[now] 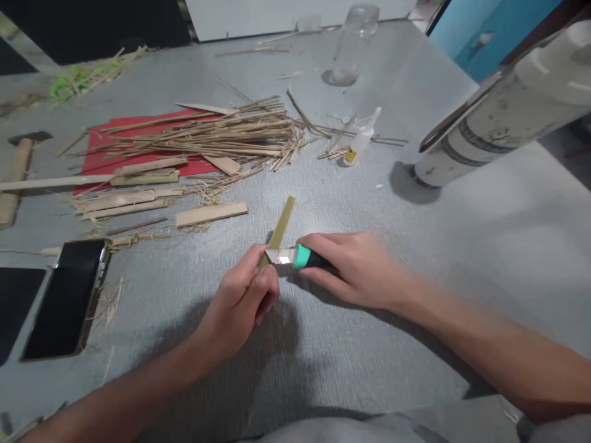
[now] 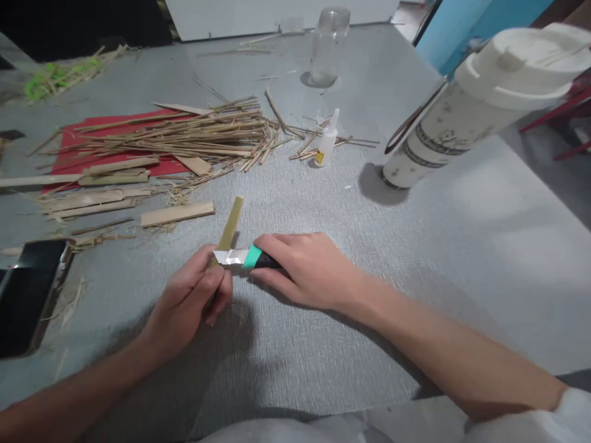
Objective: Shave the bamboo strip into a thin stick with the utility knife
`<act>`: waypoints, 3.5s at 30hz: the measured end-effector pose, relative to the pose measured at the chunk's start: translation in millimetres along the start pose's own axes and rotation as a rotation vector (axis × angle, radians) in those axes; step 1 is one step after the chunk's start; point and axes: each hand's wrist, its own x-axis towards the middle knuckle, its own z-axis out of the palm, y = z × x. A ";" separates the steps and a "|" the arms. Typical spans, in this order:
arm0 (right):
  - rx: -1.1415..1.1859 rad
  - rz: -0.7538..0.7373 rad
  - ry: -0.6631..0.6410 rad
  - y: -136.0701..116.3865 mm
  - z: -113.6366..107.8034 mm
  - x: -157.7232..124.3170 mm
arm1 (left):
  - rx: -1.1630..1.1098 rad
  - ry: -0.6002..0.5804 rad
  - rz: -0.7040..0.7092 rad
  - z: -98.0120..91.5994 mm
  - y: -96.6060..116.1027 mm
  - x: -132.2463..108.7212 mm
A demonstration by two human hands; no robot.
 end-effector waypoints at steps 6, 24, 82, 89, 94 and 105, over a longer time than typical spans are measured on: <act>-0.062 -0.002 0.048 -3.6 0.0 -1.0 | -0.009 0.024 0.005 0.8 3.6 0.8; -0.068 0.082 0.113 2.3 -5.1 -0.6 | -0.094 0.007 -0.022 -0.7 1.0 -0.2; -0.101 0.148 0.207 3.5 -5.4 -1.2 | -0.097 -0.010 -0.006 -0.7 -1.3 -0.2; -0.115 0.161 0.193 3.2 -7.7 -1.0 | -0.098 -0.005 -0.019 -0.8 -2.4 -0.9; -0.064 0.140 0.153 1.7 -6.0 -1.0 | -0.083 -0.008 -0.027 -0.3 0.9 -0.1; -0.064 0.148 0.168 2.2 -6.5 -1.0 | -0.076 -0.006 -0.023 -1.3 -1.5 -1.0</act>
